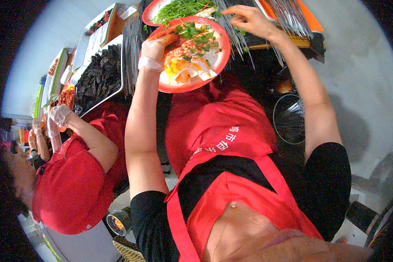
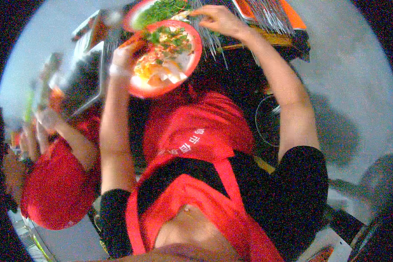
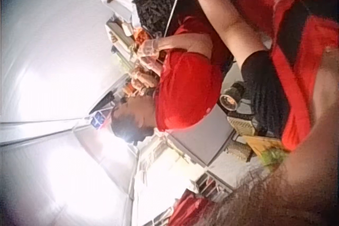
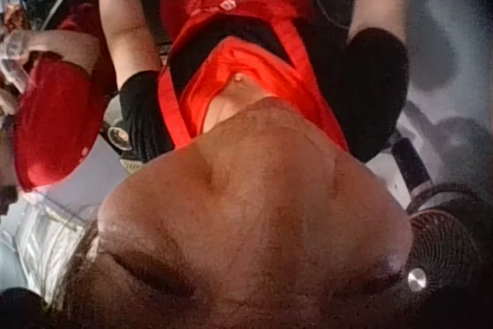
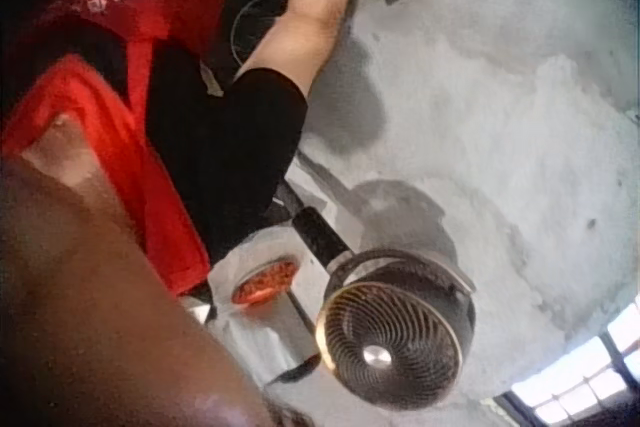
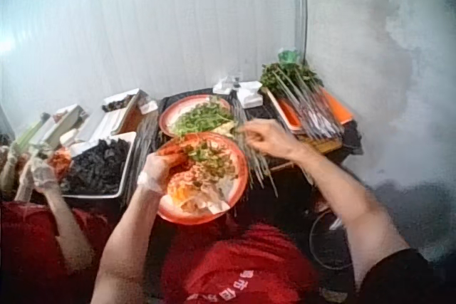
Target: The person assembles a dish by placing cooked shrimp and green herbs onto a plate containing noodles and sauce. The person uses gloved hands to arrange the ingredients on the plate.
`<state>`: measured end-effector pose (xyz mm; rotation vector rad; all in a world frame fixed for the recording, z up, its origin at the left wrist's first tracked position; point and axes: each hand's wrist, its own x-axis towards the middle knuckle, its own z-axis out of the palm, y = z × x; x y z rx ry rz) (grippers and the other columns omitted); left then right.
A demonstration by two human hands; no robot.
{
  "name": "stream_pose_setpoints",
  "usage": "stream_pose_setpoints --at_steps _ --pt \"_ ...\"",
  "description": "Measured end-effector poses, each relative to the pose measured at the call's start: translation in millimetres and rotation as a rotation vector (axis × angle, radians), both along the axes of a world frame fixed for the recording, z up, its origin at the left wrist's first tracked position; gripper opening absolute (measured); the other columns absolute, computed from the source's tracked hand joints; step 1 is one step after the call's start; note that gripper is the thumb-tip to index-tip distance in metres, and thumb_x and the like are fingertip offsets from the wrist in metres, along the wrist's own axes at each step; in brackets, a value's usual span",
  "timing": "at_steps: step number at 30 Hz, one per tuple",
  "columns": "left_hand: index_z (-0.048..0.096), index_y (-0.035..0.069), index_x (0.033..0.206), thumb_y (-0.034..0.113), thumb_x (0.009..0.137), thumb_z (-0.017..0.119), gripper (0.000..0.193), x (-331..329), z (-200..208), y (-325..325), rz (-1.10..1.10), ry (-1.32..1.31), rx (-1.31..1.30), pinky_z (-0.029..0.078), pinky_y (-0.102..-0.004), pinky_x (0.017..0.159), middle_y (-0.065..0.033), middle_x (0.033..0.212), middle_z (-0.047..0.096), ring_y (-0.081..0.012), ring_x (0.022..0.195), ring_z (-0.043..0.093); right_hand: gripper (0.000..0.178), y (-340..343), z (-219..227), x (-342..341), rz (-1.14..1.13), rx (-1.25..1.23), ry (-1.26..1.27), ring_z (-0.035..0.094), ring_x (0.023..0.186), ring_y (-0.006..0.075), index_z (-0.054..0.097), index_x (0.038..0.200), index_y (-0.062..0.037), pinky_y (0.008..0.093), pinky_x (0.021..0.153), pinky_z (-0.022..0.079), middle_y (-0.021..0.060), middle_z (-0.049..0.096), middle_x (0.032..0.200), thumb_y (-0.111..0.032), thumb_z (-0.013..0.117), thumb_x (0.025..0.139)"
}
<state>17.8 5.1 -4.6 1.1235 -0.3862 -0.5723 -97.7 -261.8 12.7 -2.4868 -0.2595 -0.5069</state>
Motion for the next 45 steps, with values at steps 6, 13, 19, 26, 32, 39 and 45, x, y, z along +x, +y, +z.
stream_pose_setpoints --at_steps 6,13,19,26,32,39,45 --pt "0.058 -0.005 0.097 -0.003 0.076 0.055 0.022 9.8 -16.9 -10.6 -0.051 0.015 -0.020 0.052 -0.0298 0.067 -0.0142 0.090 0.062 -0.0216 0.073 0.062 0.014 -63.4 -22.1 -45.6 -0.048 -0.904 0.136 0.056 0.084 0.0286 0.055 0.089 -0.0033 0.0372 0.071 0.046 0.0102 0.052 0.090 -0.004 0.053 0.076" --pt "0.061 -0.002 0.095 0.002 0.077 0.056 0.019 15.7 -20.8 -12.0 -0.158 0.024 -0.038 0.051 -0.0292 0.073 -0.0117 0.092 0.062 -0.0203 0.078 0.061 0.015 -67.0 -37.5 -47.9 0.222 -1.061 -0.022 0.054 0.086 0.0263 0.055 0.086 -0.0054 0.0374 0.071 0.045 0.0091 0.050 0.091 -0.012 0.048 0.074" --pt "0.061 -0.002 0.094 0.001 0.078 0.055 0.017 2.9 -13.2 -10.1 -0.100 -0.071 -0.022 0.052 -0.0299 0.072 -0.0119 0.092 0.062 -0.0211 0.078 0.062 0.018 -12.7 -13.0 -17.4 0.303 -0.811 -0.459 0.053 0.099 0.0277 0.055 0.093 -0.0033 0.0365 0.091 0.042 0.0119 0.056 0.101 -0.008 0.053 0.076" --pt "0.061 -0.003 0.094 0.000 0.078 0.055 0.017 -6.1 -10.2 -9.1 -0.038 -0.136 -0.024 0.052 -0.0302 0.070 -0.0114 0.091 0.063 -0.0207 0.077 0.062 0.011 68.7 82.9 18.7 0.264 0.041 -0.759 0.054 0.062 0.0091 0.057 0.092 -0.0028 0.0222 0.053 0.045 0.0022 0.057 0.073 -0.010 0.053 0.086" --pt "0.060 -0.002 0.099 0.002 0.079 0.054 0.021 -14.8 -1.9 -10.4 -0.040 -0.197 0.021 0.051 -0.0284 0.071 -0.0116 0.093 0.063 -0.0195 0.078 0.061 0.018 108.2 154.9 1.2 0.503 0.374 -0.662 0.048 0.054 0.0059 0.058 0.097 -0.0027 0.0210 0.046 0.040 0.0006 0.055 0.064 -0.014 0.049 0.088" --pt "0.059 -0.003 0.101 0.002 0.080 0.053 0.022 -19.8 2.5 -3.0 0.049 -0.219 0.015 0.051 -0.0279 0.072 -0.0119 0.095 0.062 -0.0195 0.079 0.061 0.020 108.6 102.3 -14.3 0.220 -0.110 -0.130 0.058 0.074 0.0336 0.057 0.094 0.0010 0.0363 0.063 0.047 0.0184 0.059 0.083 -0.004 0.045 0.078" --pt "0.061 -0.004 0.093 -0.002 0.079 0.052 0.016 -33.2 13.5 -12.3 0.084 -0.178 -0.030 0.051 -0.0280 0.066 -0.0114 0.088 0.063 -0.0182 0.073 0.061 0.022 67.1 35.8 -5.1 0.193 -0.404 -0.346 0.060 0.080 0.0269 0.058 0.100 -0.0012 0.0316 0.070 0.047 0.0127 0.062 0.088 -0.009 0.054 0.080"
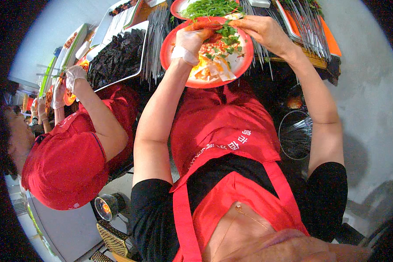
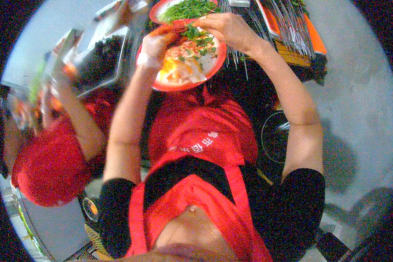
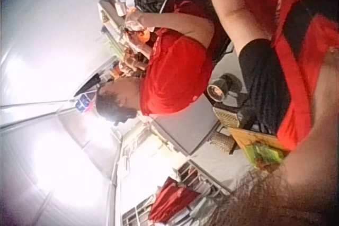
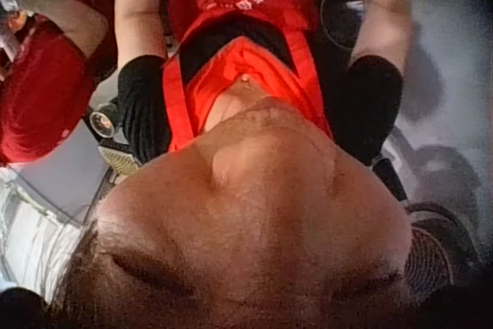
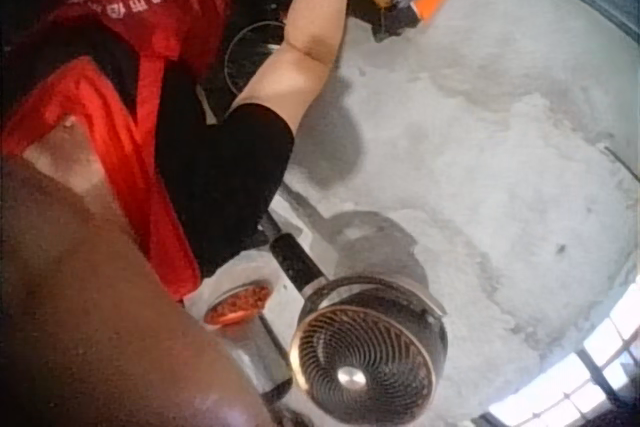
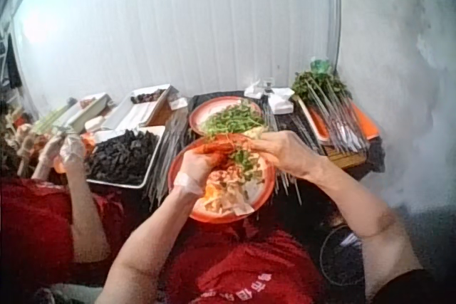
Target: The person assembles a dish by placing cooked shrimp and green herbs onto a plate containing noodles and sauce. The person uses gloved hands to arrange the ingredients on the plate.
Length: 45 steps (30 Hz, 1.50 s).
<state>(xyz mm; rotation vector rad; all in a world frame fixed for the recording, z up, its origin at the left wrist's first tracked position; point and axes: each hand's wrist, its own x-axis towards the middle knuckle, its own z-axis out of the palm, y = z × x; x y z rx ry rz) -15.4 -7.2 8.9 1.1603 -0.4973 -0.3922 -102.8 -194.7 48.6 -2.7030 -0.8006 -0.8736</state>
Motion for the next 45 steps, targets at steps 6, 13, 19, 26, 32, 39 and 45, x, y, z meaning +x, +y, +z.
stream_pose_setpoints --at_steps 6,13,19,26,32,39,45 --pt "0.061 -0.004 0.095 -0.003 0.078 0.053 0.018 -1.0 -1.5 -0.7 0.011 0.017 -0.018 0.052 -0.0275 0.066 -0.0110 0.089 0.063 -0.0174 0.074 0.061 0.021 5.4 -12.2 0.8 -0.033 0.066 -0.046 0.060 0.081 0.0278 0.058 0.098 -0.0021 0.0322 0.068 0.049 0.0136 0.061 0.091 -0.012 0.056 0.080" --pt "0.061 -0.003 0.096 -0.002 0.077 0.055 0.020 -2.4 4.2 -2.1 -0.013 -0.042 -0.026 0.051 -0.0268 0.067 -0.0106 0.090 0.063 -0.0168 0.075 0.061 0.022 0.1 -9.8 -2.3 -0.062 0.124 0.013 0.059 0.085 0.0285 0.058 0.096 -0.0026 0.0355 0.074 0.048 0.0134 0.061 0.094 -0.016 0.054 0.080" --pt "0.057 -0.003 0.101 0.001 0.079 0.054 0.023 3.0 0.3 -0.6 -0.077 -0.049 -0.011 0.050 -0.0261 0.071 -0.0110 0.093 0.062 -0.0163 0.078 0.060 0.021 -0.7 -14.2 -1.8 -0.024 0.148 0.033 0.060 0.082 0.0295 0.059 0.095 -0.0019 0.0365 0.073 0.048 0.0145 0.061 0.094 -0.016 0.054 0.080" --pt "0.055 -0.003 0.105 0.006 0.081 0.055 0.025 14.1 -8.0 5.6 -0.171 -0.068 0.065 0.049 -0.0270 0.076 -0.0112 0.096 0.061 -0.0177 0.082 0.060 0.023 -2.6 -15.3 0.1 -0.014 0.149 0.113 0.060 0.078 0.0308 0.059 0.095 -0.0023 0.0366 0.067 0.048 0.0156 0.061 0.089 -0.018 0.055 0.080" --pt "0.054 -0.003 0.105 0.005 0.082 0.052 0.025 14.5 -7.1 11.0 -0.248 -0.086 0.086 0.048 -0.0301 0.082 -0.0136 0.101 0.059 -0.0206 0.089 0.059 0.022 -5.2 -17.8 1.2 0.022 0.156 0.111 0.060 0.077 0.0311 0.059 0.095 -0.0028 0.0367 0.066 0.048 0.0164 0.061 0.086 -0.018 0.054 0.079" --pt "0.053 -0.003 0.107 0.009 0.083 0.051 0.027 16.0 -8.0 13.5 -0.438 0.100 0.017 0.046 -0.0332 0.086 -0.0149 0.105 0.057 -0.0246 0.093 0.057 0.016 -5.7 -19.9 -0.8 0.018 0.099 0.073 0.060 0.076 0.0288 0.056 0.091 0.0007 0.0332 0.066 0.048 0.0139 0.062 0.083 -0.011 0.055 0.080" --pt "0.058 -0.002 0.098 0.010 0.081 0.057 0.021 16.2 -12.8 6.2 -0.289 0.393 -0.084 0.049 -0.0289 0.075 -0.0128 0.096 0.060 -0.0208 0.086 0.059 0.020 -7.3 -21.7 -2.0 0.025 0.023 -0.003 0.059 0.076 0.0286 0.056 0.092 -0.0003 0.0336 0.065 0.048 0.0129 0.060 0.084 -0.006 0.057 0.073"
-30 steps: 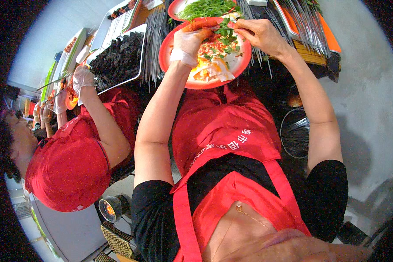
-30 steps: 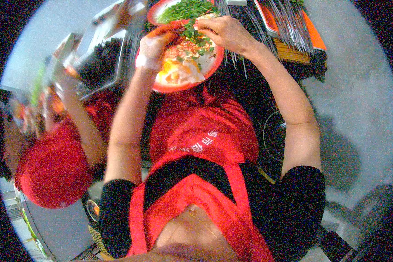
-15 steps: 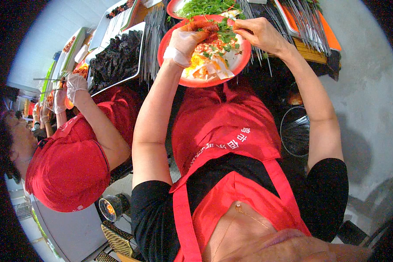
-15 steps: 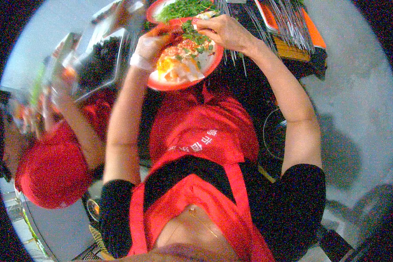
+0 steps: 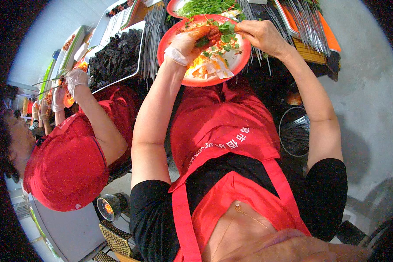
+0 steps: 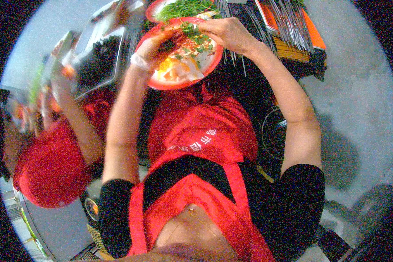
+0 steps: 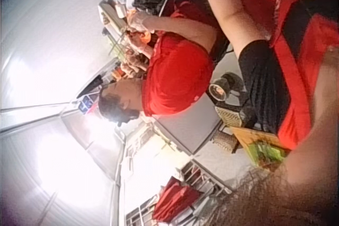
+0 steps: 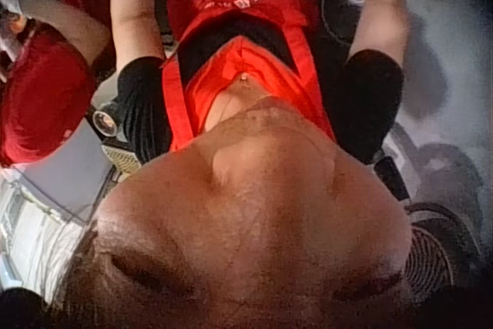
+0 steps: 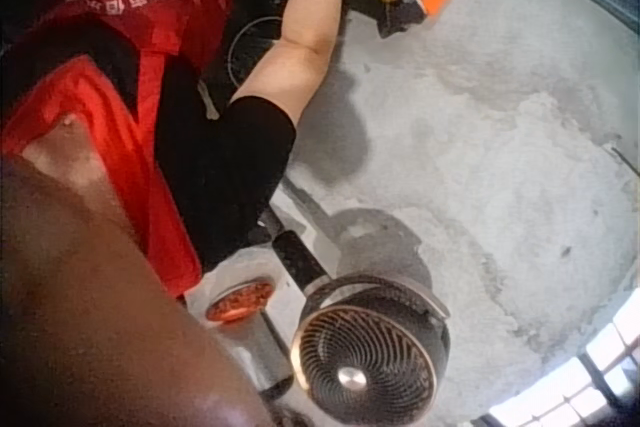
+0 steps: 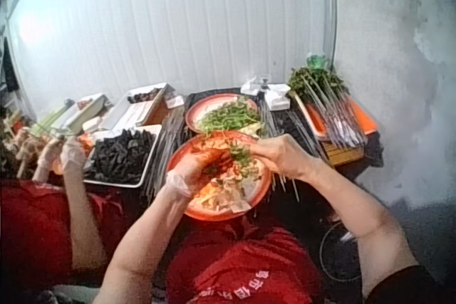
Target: The person assembles a dish by placing cooked shrimp and green herbs onto a plate containing noodles and sauce. The person uses gloved hands to arrange the ingredients on the plate.
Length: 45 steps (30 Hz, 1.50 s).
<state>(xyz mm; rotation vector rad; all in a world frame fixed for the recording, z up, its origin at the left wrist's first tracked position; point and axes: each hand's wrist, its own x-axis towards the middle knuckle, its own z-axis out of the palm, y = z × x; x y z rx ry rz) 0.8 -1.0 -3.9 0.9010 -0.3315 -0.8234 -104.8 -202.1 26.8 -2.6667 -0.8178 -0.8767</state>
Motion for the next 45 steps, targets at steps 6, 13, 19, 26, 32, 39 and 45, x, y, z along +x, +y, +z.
stream_pose_setpoints --at_steps 6,13,19,26,32,39,45 --pt "0.058 -0.003 0.094 0.010 0.082 0.056 0.017 0.3 -4.2 3.6 -0.179 0.106 -0.074 0.049 -0.0288 0.074 -0.0132 0.094 0.060 -0.0200 0.084 0.059 0.025 -4.8 -1.7 3.6 0.042 -0.136 -0.183 0.058 0.076 0.0278 0.056 0.092 -0.0017 0.0334 0.063 0.048 0.0100 0.057 0.086 -0.004 0.058 0.067" --pt "0.057 -0.004 0.098 0.008 0.082 0.055 0.021 -3.6 -4.2 -0.9 0.000 -0.034 -0.033 0.050 -0.0298 0.075 -0.0132 0.095 0.060 -0.0216 0.083 0.059 0.017 -4.9 -4.1 0.4 -0.052 -0.015 -0.085 0.059 0.074 0.0278 0.057 0.090 -0.0024 0.0335 0.063 0.048 0.0124 0.058 0.083 -0.009 0.057 0.074" --pt "0.057 -0.007 0.098 -0.001 0.077 0.058 0.022 -5.2 4.4 -1.6 0.270 -0.113 -0.144 0.051 -0.0325 0.074 -0.0151 0.095 0.060 -0.0248 0.085 0.060 0.012 27.2 -5.3 -28.7 -0.233 0.417 0.035 0.060 0.062 0.0301 0.057 0.080 -0.0025 0.0360 0.054 0.046 0.0156 0.058 0.066 -0.014 0.056 0.078" --pt "0.055 -0.007 0.104 0.000 0.078 0.054 0.027 -15.0 9.5 -3.7 0.368 -0.217 -0.084 0.046 -0.0308 0.084 -0.0156 0.103 0.058 -0.0229 0.092 0.057 0.008 48.0 -12.5 -28.3 -0.267 0.385 -0.031 0.060 0.059 0.0242 0.057 0.081 -0.0001 0.0298 0.051 0.045 0.0149 0.058 0.067 -0.008 0.057 0.078" --pt "0.055 -0.007 0.104 -0.001 0.077 0.055 0.027 -20.0 11.3 -2.4 0.399 -0.242 -0.080 0.047 -0.0302 0.083 -0.0163 0.102 0.059 -0.0226 0.091 0.058 0.009 51.2 -15.2 -25.0 -0.275 0.428 -0.007 0.059 0.062 0.0322 0.058 0.081 -0.0042 0.0385 0.053 0.046 0.0167 0.058 0.068 -0.012 0.055 0.078" --pt "0.054 -0.008 0.104 -0.001 0.077 0.055 0.028 -22.3 11.2 -1.0 0.401 -0.255 -0.075 0.049 -0.0299 0.080 -0.0165 0.100 0.059 -0.0230 0.088 0.059 0.010 56.6 -19.2 -19.8 -0.267 0.439 -0.038 0.059 0.062 0.0322 0.058 0.081 -0.0046 0.0392 0.054 0.047 0.0167 0.058 0.067 -0.013 0.055 0.077" --pt "0.056 -0.008 0.102 0.001 0.077 0.057 0.027 -28.7 10.4 -4.5 0.450 -0.273 -0.096 0.050 -0.0293 0.077 -0.0163 0.098 0.060 -0.0222 0.085 0.060 0.009 67.8 -26.2 -15.5 -0.288 0.481 -0.097 0.058 0.059 0.0321 0.058 0.079 -0.0049 0.0397 0.055 0.046 0.0168 0.058 0.065 -0.013 0.056 0.077"
